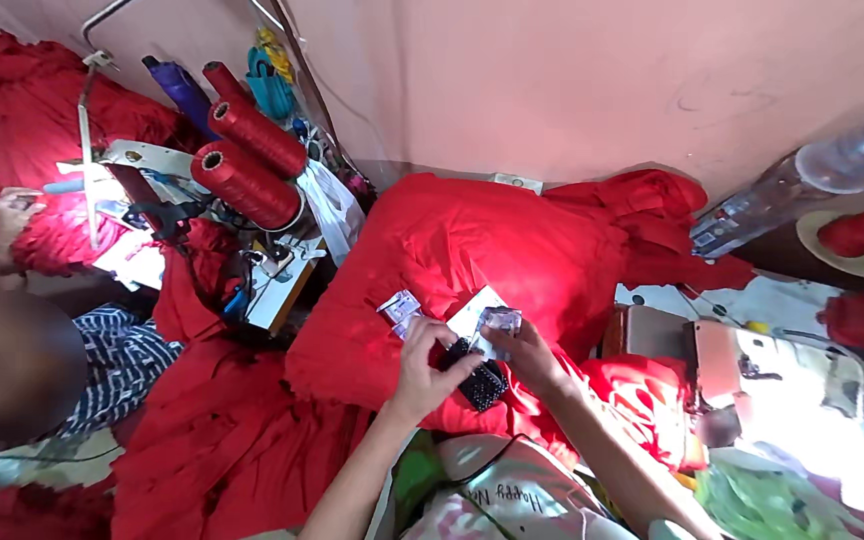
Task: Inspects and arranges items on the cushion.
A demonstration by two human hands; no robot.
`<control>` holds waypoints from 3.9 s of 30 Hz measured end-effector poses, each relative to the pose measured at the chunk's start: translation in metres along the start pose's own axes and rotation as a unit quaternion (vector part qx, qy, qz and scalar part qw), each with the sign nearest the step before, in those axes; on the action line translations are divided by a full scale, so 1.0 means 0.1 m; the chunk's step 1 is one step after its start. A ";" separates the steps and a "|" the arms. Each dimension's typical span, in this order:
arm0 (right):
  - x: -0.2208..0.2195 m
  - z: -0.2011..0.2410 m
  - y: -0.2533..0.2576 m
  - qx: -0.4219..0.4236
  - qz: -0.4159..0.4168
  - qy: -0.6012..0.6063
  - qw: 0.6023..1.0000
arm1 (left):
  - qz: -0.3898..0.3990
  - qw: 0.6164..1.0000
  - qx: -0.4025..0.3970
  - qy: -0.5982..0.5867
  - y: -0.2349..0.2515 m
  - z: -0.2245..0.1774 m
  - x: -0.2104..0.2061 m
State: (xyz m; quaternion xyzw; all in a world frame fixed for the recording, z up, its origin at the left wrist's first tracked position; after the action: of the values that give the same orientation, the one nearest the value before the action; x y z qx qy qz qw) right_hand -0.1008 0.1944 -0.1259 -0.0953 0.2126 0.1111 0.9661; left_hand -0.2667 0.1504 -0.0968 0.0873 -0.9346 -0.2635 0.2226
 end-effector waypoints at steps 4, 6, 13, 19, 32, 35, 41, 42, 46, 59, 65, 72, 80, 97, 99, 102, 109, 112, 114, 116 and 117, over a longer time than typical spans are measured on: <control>-0.06 0.00 -0.06 0.013 0.031 0.007 0.999 | 0.066 0.990 0.119 -0.042 0.07 -0.08 -0.11; -0.07 0.02 -0.08 0.020 0.042 0.001 0.999 | 0.089 0.968 0.200 -0.121 0.09 -0.03 -0.09; -0.05 0.09 -0.06 0.090 0.063 -0.119 0.987 | 0.111 0.946 0.227 -0.201 0.01 -0.03 -0.06; -0.07 0.07 -0.09 0.267 0.043 -0.152 0.951 | 0.120 0.959 0.201 -0.160 -0.01 -0.17 -0.05; -0.22 0.11 -0.25 0.263 0.105 -0.191 0.940 | 0.066 0.965 0.164 -0.196 -0.09 -0.37 -0.12; -0.14 0.15 -0.23 0.248 0.065 -0.181 0.950 | 0.028 0.969 0.176 -0.169 -0.07 -0.38 -0.03; 0.09 0.20 -0.24 0.154 0.000 -0.172 0.973 | -0.093 0.977 0.171 -0.082 -0.09 -0.25 0.38; 0.09 0.18 -0.25 0.135 -0.001 -0.167 0.977 | -0.104 0.977 0.173 -0.064 -0.11 -0.20 0.44; -0.01 0.08 -0.30 0.117 0.029 -0.208 0.971 | -0.143 0.970 0.196 -0.018 -0.22 0.05 0.61; 0.28 0.07 -0.26 0.076 -0.032 -0.168 0.982 | 0.134 0.940 0.215 0.231 0.42 0.91 0.56; 0.57 0.03 -0.33 0.052 -0.053 -0.144 0.987 | 0.110 0.934 0.235 0.246 0.38 1.02 0.42; 0.65 -0.08 -0.34 -0.045 -0.134 -0.003 0.990 | 0.028 0.955 0.151 0.254 0.15 0.93 0.40; 0.62 -0.03 -0.33 0.012 -0.102 -0.083 0.991 | -0.002 0.965 0.116 0.237 0.00 1.04 0.37; 0.22 -0.36 -0.78 0.162 0.288 -0.427 0.842 | 0.283 0.920 0.137 0.233 -0.37 0.22 -0.11; 0.17 -0.37 -0.81 0.192 0.297 -0.459 0.815 | 0.353 0.884 0.186 0.244 -0.34 0.21 -0.12; 0.13 -0.35 -0.83 0.201 0.321 -0.486 0.788 | 0.409 0.844 0.202 0.282 -0.29 0.14 -0.25; 0.11 -0.36 -0.87 0.212 0.330 -0.492 0.777 | 0.500 0.769 0.179 0.356 -0.25 0.12 -0.50; 0.11 -0.36 -0.87 0.215 0.333 -0.494 0.774 | 0.509 0.776 0.151 0.340 -0.28 0.15 -0.54; 0.12 -0.36 -0.88 0.224 0.328 -0.493 0.774 | 0.502 0.792 0.116 0.328 -0.30 0.17 -0.52; 0.11 -0.36 -0.88 0.232 0.326 -0.492 0.774 | 0.494 0.807 0.085 0.314 -0.29 0.15 -0.48; 0.11 -0.36 -0.88 0.236 0.325 -0.494 0.772 | 0.487 0.815 0.072 0.304 -0.29 0.13 -0.45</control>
State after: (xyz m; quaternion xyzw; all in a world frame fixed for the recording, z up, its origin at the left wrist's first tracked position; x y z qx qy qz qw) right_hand -0.0830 0.1041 -0.1508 0.2779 -0.2556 0.3965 0.8368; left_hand -0.2317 0.1445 -0.1385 -0.2879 -0.7557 -0.0128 0.5881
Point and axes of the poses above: each hand's wrist, its own y-axis towards the middle knuckle, its own x-axis out of the back of the hand, z = x × y, the point moved 5 cm from there along y, towards the middle knuckle, and after that the axes turned 5 degrees about x, right-handed, at the moved point
